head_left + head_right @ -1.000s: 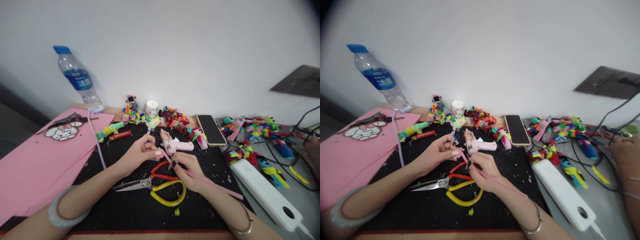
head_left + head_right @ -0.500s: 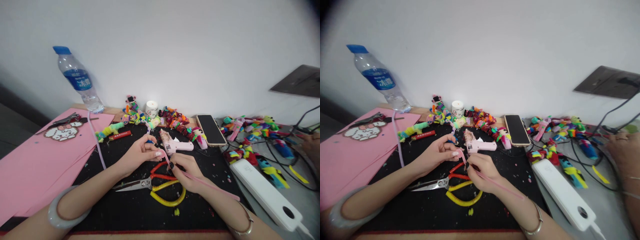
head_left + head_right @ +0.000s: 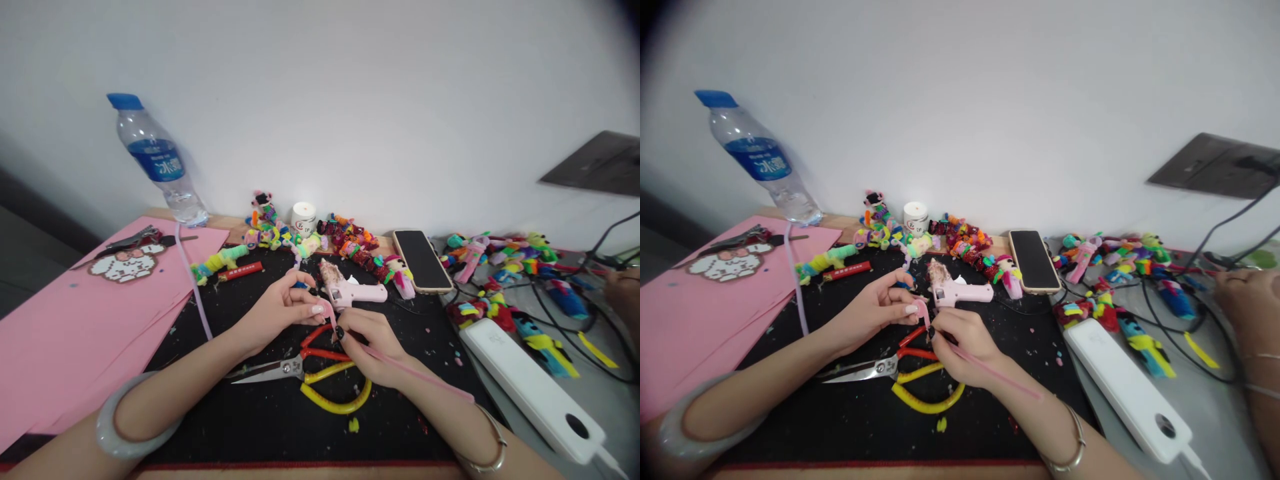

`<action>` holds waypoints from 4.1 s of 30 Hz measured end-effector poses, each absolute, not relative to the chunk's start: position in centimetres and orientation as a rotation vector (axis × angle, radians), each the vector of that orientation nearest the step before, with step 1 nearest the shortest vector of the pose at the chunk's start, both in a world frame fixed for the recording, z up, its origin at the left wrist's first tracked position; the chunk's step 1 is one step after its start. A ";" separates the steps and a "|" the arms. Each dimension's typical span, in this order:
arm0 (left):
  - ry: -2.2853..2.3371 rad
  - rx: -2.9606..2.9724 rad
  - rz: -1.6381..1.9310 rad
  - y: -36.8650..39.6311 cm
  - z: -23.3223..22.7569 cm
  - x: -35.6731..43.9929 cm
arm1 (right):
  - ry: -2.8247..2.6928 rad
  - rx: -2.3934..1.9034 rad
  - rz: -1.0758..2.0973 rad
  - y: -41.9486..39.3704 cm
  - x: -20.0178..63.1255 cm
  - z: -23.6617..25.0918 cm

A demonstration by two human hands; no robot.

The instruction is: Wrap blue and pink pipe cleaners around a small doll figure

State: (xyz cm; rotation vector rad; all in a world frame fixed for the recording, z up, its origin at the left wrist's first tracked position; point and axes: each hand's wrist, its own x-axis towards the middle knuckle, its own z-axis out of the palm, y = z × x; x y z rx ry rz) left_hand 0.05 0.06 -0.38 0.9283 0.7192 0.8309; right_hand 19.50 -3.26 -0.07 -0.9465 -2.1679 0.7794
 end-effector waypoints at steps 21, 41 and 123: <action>0.732 0.937 0.854 -0.1 -0.3 0.3 | -2.255 -0.962 0.737 -3.2 19.4 -0.5; 0.742 0.972 0.901 -0.3 -0.2 0.6 | -2.306 -0.957 0.565 -3.3 19.0 -0.4; 0.850 1.169 0.918 -0.7 0.1 0.9 | -1.876 -1.189 1.011 -3.8 18.7 -0.7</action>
